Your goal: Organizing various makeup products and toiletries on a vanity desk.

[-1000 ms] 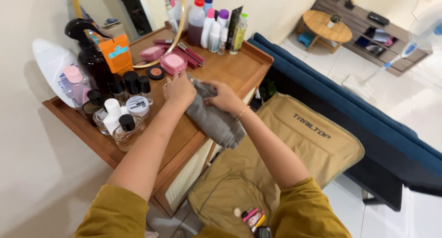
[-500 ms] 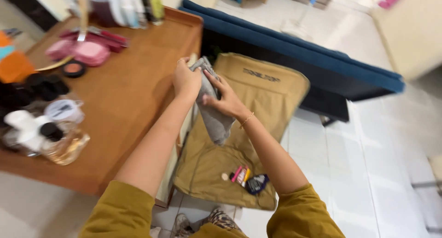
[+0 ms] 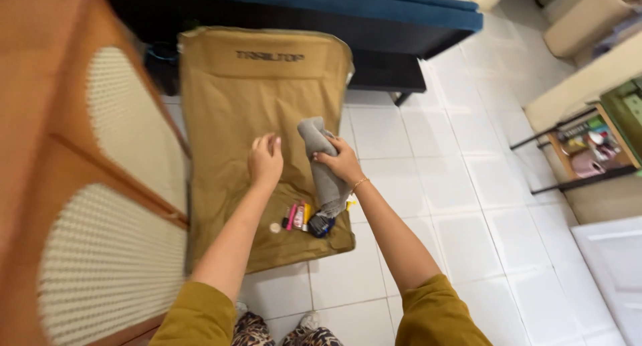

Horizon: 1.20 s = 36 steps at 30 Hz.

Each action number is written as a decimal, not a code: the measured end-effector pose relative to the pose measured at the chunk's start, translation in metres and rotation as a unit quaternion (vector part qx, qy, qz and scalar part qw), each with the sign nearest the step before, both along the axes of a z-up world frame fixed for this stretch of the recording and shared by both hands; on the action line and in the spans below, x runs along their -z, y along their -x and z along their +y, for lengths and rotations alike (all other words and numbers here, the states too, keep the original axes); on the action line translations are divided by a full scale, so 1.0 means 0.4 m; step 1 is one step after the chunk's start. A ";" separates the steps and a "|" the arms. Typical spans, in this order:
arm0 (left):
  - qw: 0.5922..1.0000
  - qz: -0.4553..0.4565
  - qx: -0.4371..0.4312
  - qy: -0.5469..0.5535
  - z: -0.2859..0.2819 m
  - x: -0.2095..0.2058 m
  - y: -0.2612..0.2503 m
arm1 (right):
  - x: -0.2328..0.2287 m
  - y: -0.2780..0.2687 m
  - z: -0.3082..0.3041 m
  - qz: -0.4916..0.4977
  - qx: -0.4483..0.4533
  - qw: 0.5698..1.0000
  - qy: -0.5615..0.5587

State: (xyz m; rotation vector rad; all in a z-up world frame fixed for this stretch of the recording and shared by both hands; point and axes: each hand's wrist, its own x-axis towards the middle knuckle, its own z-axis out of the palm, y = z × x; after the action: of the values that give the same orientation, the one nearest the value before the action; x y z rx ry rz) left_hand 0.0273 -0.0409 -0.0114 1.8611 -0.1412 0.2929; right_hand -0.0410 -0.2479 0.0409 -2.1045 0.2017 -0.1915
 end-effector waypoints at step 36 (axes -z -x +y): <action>0.926 0.174 0.079 -0.326 -0.368 1.737 0.159 | 1.397 0.121 -0.272 0.036 0.181 0.945 -0.272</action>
State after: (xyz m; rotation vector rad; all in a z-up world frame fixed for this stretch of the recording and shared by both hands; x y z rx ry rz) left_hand -0.0365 -0.1882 -0.7061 2.5097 -0.1553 -0.2346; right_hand -0.0896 -0.3565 -0.5180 -1.5115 0.6157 -0.2450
